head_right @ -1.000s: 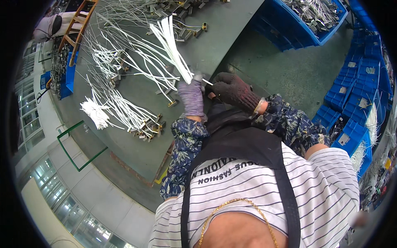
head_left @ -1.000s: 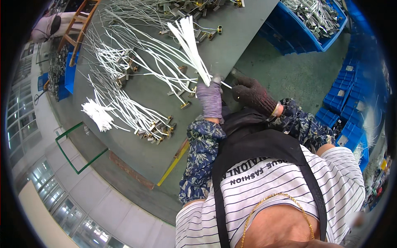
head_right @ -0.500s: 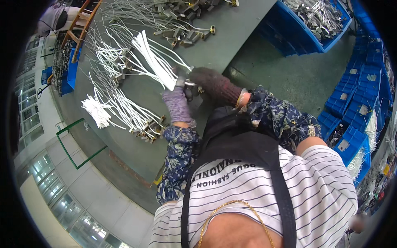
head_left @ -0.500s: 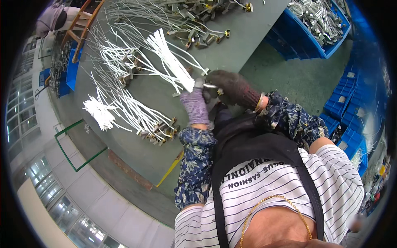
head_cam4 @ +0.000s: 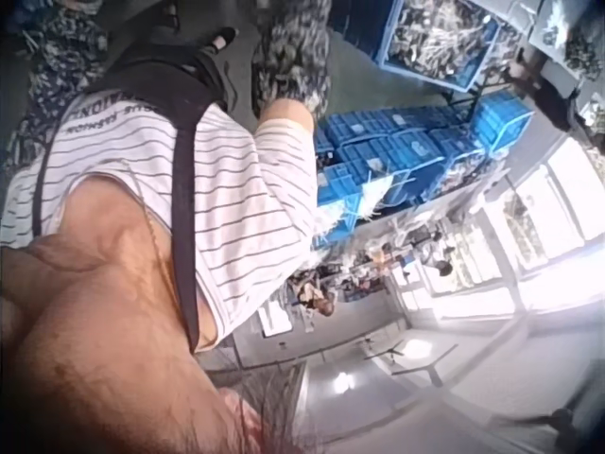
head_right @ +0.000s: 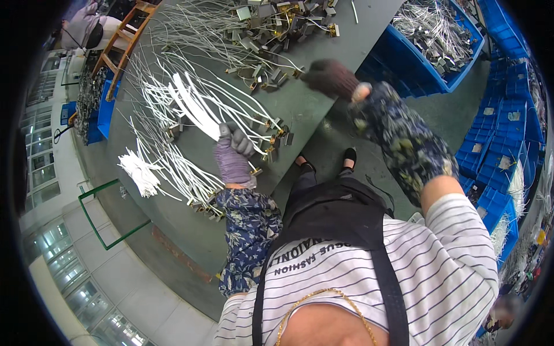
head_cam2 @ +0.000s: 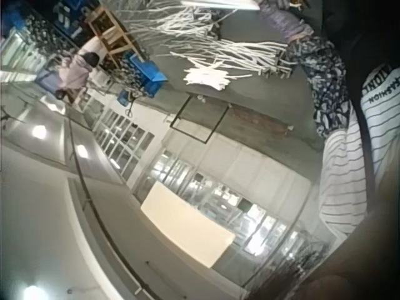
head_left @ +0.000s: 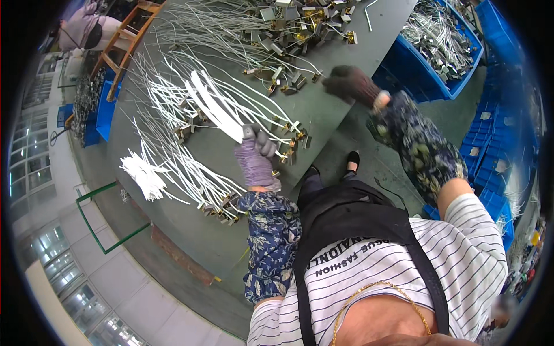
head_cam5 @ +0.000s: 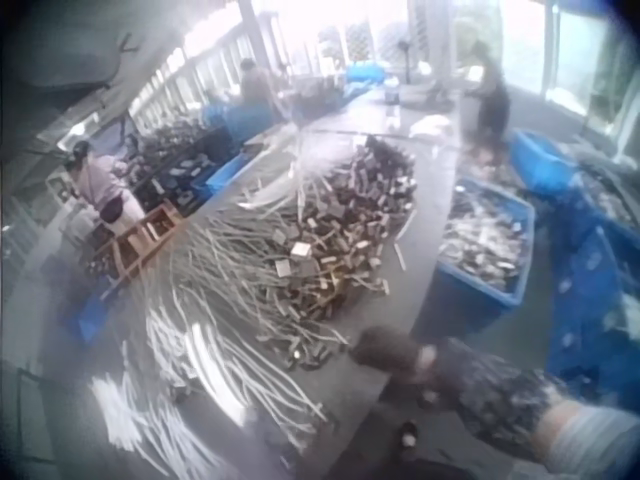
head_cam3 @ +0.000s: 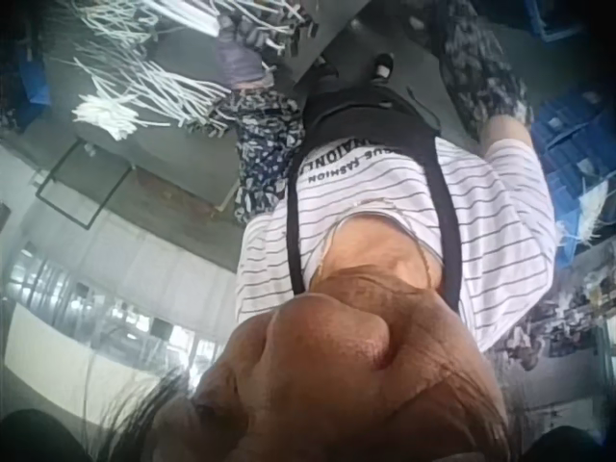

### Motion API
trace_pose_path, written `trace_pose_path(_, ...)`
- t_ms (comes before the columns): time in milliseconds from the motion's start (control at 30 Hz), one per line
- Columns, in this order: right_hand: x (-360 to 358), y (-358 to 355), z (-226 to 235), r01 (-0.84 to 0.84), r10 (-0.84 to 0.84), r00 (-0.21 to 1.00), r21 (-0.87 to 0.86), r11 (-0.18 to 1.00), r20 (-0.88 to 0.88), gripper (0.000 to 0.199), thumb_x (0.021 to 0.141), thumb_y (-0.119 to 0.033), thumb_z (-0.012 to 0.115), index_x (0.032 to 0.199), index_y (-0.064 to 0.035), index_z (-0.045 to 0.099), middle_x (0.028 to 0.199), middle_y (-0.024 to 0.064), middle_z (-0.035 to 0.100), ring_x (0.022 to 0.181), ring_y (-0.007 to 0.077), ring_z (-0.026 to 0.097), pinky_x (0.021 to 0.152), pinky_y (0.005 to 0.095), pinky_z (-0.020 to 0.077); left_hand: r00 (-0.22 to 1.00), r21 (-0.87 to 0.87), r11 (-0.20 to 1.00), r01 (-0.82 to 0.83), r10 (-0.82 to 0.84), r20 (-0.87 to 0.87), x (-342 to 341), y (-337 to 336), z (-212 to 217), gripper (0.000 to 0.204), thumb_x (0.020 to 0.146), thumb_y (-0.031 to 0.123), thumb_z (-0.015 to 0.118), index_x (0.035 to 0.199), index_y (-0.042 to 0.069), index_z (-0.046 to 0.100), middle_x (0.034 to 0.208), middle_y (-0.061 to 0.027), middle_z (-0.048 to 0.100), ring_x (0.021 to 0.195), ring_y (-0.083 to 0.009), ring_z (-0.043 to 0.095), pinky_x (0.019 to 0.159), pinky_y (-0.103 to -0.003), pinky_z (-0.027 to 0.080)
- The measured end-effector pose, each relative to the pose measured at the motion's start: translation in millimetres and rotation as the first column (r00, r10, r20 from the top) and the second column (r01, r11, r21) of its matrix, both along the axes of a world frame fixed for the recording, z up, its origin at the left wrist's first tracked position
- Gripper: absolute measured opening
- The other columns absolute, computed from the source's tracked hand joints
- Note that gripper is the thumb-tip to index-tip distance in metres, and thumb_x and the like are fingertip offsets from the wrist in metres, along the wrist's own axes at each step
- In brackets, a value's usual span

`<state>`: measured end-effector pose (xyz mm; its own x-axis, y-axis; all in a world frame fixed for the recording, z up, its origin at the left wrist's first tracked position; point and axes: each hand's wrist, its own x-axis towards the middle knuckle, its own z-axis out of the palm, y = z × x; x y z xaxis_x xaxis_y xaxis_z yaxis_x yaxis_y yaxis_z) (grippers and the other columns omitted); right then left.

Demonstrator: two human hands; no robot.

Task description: Organizing and counting bundles of white electrical wires at a manual assembly station.

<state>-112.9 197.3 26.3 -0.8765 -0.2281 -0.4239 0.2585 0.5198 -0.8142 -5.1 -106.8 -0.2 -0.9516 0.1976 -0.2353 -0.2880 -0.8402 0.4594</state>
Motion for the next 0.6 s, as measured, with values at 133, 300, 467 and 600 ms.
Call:
trace_pose_path(133, 73.3, 17.7, 22.7, 0.041, -0.019, 0.996, -0.237, 0.971, 0.091, 0.032, 0.085, -0.034, 0.064, 0.094, -0.0031, 0.066, 0.082, 0.0056, 0.066, 0.074, 0.0116, 0.059, 0.069, 0.0283, 0.0466, 0.977, -0.285, 0.955, -0.083, 0.135, 0.166, -5.4, 102.1, 57.9, 0.039, 0.092, 0.036, 0.059, 0.108, 0.002, 0.054, 0.109, -0.0179, 0.062, 0.094, -0.0292, 0.063, 0.078, -0.041, 0.055)
trace_pose_path(300, 168.2, 31.3, 26.9, 0.266, -0.074, 0.928, -0.510, 0.818, 0.366, 0.023, 0.082, -0.021, 0.065, 0.094, -0.0019, 0.061, 0.081, 0.0031, 0.060, 0.068, 0.0102, 0.055, 0.059, 0.0277, 0.0449, 0.932, -0.173, 0.980, 0.100, -0.031, 0.362, 7.2, 156.9, 43.8, 0.033, 0.092, 0.036, 0.058, 0.105, 0.006, 0.054, 0.103, -0.0149, 0.064, 0.083, -0.0265, 0.066, 0.069, -0.038, 0.057)
trace_pose_path(467, 250.4, 149.1, -47.6, -0.140, 0.140, 0.990, -0.058, 0.989, -0.001, 0.024, 0.088, -0.026, 0.063, 0.078, -0.0051, 0.058, 0.070, 0.0020, 0.058, 0.059, 0.0094, 0.049, 0.051, 0.0298, 0.0375, 0.988, -0.462, 0.886, -0.021, 0.090, 0.128, 16.7, 180.8, 18.5, 0.039, 0.092, 0.038, 0.060, 0.101, 0.000, 0.058, 0.084, -0.0090, 0.063, 0.070, -0.0203, 0.064, 0.057, -0.032, 0.057)
trace_pose_path(600, 321.7, 217.1, -61.6, 0.186, -0.223, 0.802, 0.122, 0.975, 0.554, 0.029, 0.086, -0.031, 0.060, 0.083, -0.0029, 0.064, 0.066, 0.0020, 0.055, 0.058, 0.0136, 0.048, 0.054, 0.0301, 0.0397, 0.957, -0.766, 0.635, -0.103, 0.274, 0.098, -16.2, 144.1, 45.4, 0.041, 0.089, 0.043, 0.063, 0.096, 0.003, 0.063, 0.088, -0.0054, 0.065, 0.079, -0.0194, 0.064, 0.064, -0.031, 0.055)
